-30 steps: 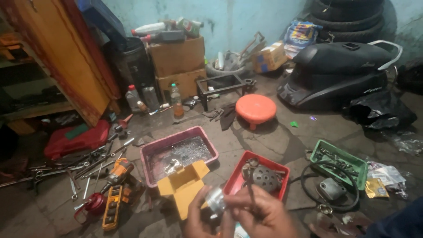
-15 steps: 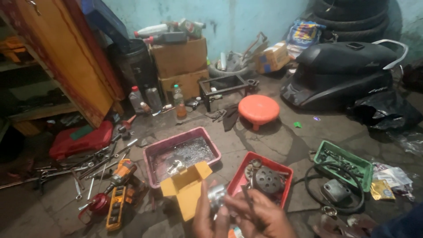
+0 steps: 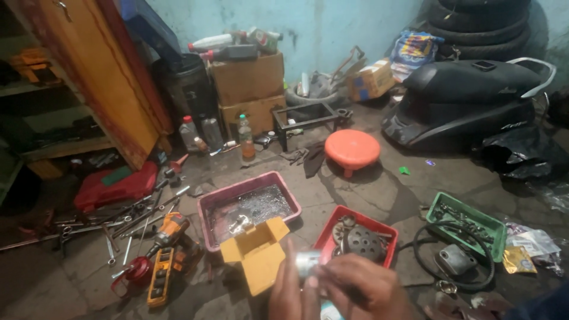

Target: The person sits on the floor of a motorcycle repair workshop and assembles a small engine piston, fitting a piston ring around the piston by hand and using a thin metal rod to help seat it, with engine parts in trays around them.

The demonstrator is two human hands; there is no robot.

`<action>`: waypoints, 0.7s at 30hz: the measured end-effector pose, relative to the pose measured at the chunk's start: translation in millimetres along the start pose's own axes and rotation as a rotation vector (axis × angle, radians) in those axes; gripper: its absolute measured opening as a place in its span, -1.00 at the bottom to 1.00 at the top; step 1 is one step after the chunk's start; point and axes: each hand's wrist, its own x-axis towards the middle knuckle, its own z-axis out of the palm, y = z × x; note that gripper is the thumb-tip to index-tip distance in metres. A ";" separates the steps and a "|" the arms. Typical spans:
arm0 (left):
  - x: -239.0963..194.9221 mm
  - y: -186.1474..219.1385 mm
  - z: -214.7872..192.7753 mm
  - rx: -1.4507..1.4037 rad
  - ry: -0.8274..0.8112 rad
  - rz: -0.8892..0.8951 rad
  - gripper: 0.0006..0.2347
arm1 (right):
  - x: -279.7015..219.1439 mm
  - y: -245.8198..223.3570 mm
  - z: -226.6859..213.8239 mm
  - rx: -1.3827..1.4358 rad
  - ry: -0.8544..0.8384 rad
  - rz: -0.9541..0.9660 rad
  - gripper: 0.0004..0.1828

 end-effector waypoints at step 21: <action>6.9 41.6 -15.2 0.069 -0.415 -0.233 -0.33 | 23.6 -9.5 -49.2 -0.057 -0.442 0.085 -0.86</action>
